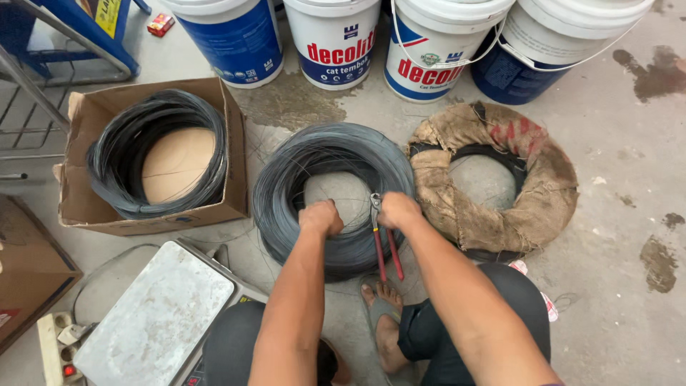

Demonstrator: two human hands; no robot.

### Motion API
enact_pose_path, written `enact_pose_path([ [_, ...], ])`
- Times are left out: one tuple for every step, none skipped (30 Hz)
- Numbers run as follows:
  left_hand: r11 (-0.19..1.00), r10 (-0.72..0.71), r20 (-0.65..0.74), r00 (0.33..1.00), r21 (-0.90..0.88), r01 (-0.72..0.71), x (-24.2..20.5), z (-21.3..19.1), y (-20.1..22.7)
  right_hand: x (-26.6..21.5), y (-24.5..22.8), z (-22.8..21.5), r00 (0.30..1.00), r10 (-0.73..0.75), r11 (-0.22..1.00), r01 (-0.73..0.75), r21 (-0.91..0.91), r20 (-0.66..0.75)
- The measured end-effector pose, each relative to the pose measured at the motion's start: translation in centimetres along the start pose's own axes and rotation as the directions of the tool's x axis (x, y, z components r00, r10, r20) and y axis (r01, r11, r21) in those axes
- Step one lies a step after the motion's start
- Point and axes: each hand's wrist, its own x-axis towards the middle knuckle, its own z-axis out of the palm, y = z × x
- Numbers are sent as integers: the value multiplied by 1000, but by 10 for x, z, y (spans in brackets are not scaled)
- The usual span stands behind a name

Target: The person sits on the floor and handles a coil of black wire, placing it on a digital scale. They then use red-handled pliers to cut a section of the wire from the coil.

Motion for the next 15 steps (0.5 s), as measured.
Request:
enact_pose_path([
  [1000,-5,-1,1000,2,5,-1,8,5,-11,0,4,1000,-5,1000,5,2,1],
  [1000,-1,21,1000,-23,2,-2,15,9,-20,-1,8,999,-18,1000,18,17,29],
  [999,3,43,999,-48,-1,-3,23,13,-30,-2,12,998,-32,999,31,32,56],
  [999,-3,55,998,-42,5,3,36,14,-34,-6,5,997,-32,999,30,40,69],
  [1000,27,74,997,-17,-25,8,50,15,-37,-10,0,996,-13,997,6,81,84],
  [999,53,100,994,4,-54,10,67,16,-43,-13,-4,994,5,993,-18,119,106],
  [999,43,118,992,7,-45,-8,72,17,-46,-13,5,992,5,992,-21,125,126],
  [995,68,97,993,73,-75,-20,68,22,-43,-14,5,992,12,990,-30,141,123],
  [985,93,78,993,139,-104,-34,64,26,-41,-16,5,993,19,987,-38,157,121],
  [986,86,76,993,133,-96,-42,56,26,-42,-19,9,992,12,988,-31,152,124],
  [973,110,103,989,194,-128,-50,49,26,-44,-21,14,989,67,982,-89,168,132],
  [953,131,136,982,257,-162,-59,42,25,-46,-25,21,982,122,971,-148,188,143],
  [954,123,137,983,256,-155,-58,48,22,-39,-20,39,982,116,972,-143,187,148],
  [940,101,180,978,305,-153,-56,50,19,-30,-16,54,983,158,967,-173,187,90],
  [923,76,223,972,353,-153,-53,53,14,-21,-14,70,979,200,961,-202,190,32],
])
